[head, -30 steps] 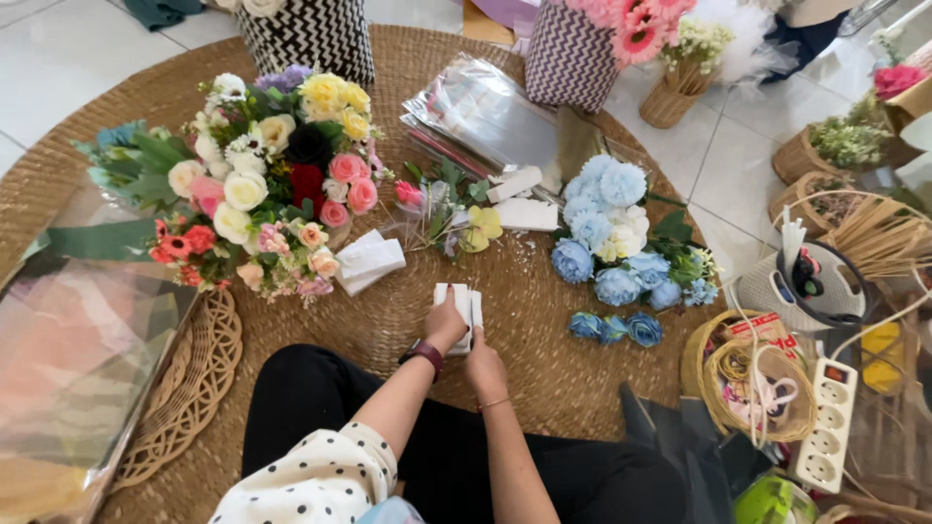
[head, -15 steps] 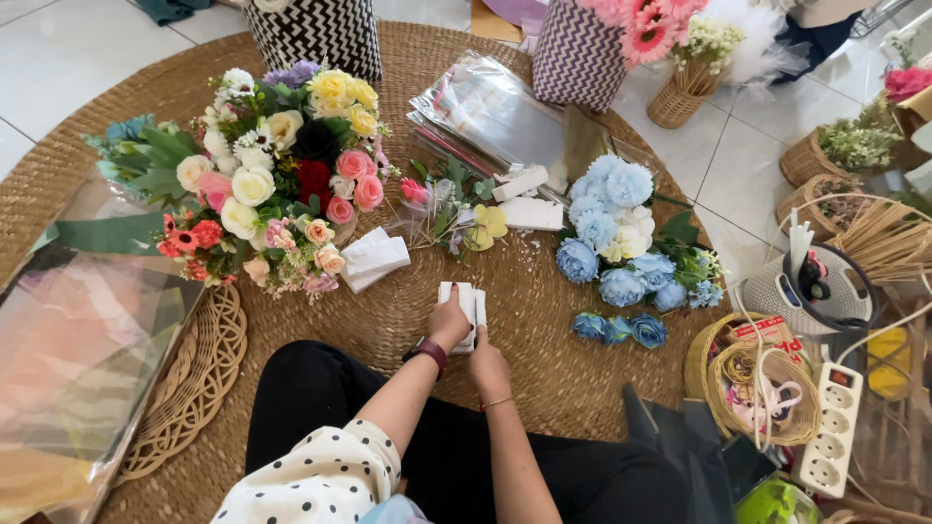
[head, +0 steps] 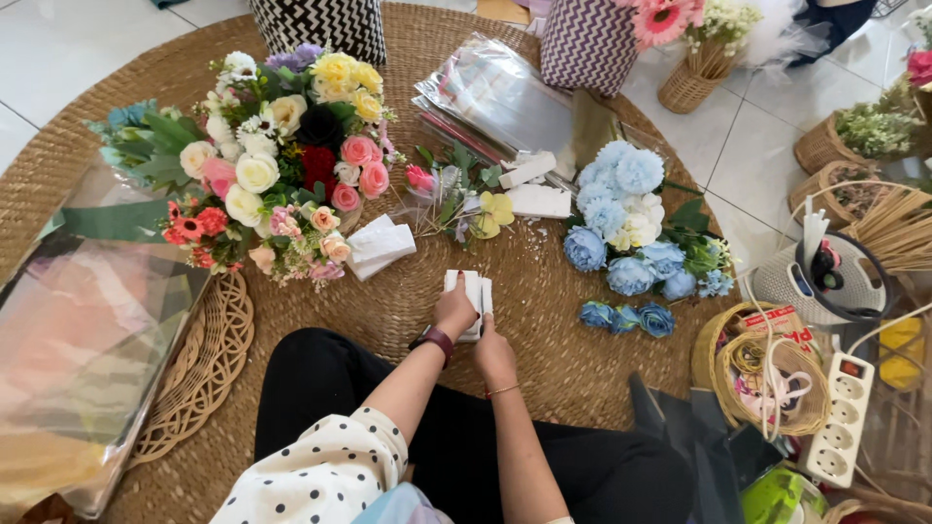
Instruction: The person sits on the floor and uses a utility knife to cut white foam blocks into smaller pieces. They repeatedly cut, separate, and stack the foam pieces while surrounded by artificial flowers and craft supplies.
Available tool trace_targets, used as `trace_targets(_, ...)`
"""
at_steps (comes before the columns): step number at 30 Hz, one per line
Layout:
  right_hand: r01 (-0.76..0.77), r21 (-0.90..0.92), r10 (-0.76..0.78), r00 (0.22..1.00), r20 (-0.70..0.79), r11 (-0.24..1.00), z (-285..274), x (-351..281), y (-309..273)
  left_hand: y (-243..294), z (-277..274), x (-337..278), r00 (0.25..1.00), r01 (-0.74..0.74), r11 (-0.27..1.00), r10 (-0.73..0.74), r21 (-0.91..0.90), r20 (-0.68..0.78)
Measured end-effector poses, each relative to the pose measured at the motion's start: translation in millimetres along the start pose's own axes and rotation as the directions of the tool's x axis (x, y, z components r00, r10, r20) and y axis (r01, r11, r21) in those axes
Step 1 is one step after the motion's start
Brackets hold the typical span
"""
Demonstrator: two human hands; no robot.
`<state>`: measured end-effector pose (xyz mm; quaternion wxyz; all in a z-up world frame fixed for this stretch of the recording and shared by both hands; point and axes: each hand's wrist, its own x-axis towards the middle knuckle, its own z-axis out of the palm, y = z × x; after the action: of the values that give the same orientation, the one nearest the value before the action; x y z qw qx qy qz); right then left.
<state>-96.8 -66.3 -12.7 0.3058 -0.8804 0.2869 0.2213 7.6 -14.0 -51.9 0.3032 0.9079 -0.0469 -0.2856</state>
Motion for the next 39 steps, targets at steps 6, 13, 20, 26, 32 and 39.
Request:
trace_targets(6,0.002,-0.010,-0.003,1.000,-0.013,1.000,4.3,7.2,4.0,0.4,-0.6,0.1,1.000,0.002,1.000,-0.002,-0.004,-0.010)
trace_targets(13,0.129,-0.036,-0.132,0.986,-0.104,0.991,9.9,19.6,18.2,7.2,16.0,14.8,0.993,0.041,0.999,-0.044,-0.033,-0.107)
trace_targets(20,0.017,0.043,-0.014,0.998,-0.063,0.999,7.7,35.5,20.5,9.5,17.4,6.4,0.974,-0.029,0.994,0.004,-0.109,-0.225)
trace_targets(26,-0.073,-0.004,0.073,0.997,-0.006,0.997,6.6,41.3,22.2,14.6,13.9,4.0,0.988,0.075,0.992,-0.088,-0.100,-0.124)
trace_targets(32,-0.053,-0.023,0.053,0.999,0.001,0.998,5.7,42.6,24.3,15.0,12.5,4.8,0.996,0.066,0.990,-0.072,-0.125,-0.043)
trace_targets(39,-0.025,0.003,0.025,0.999,-0.031,1.000,-5.2,34.7,17.7,18.6,-1.0,20.8,0.952,-0.305,0.892,0.298,0.332,0.076)
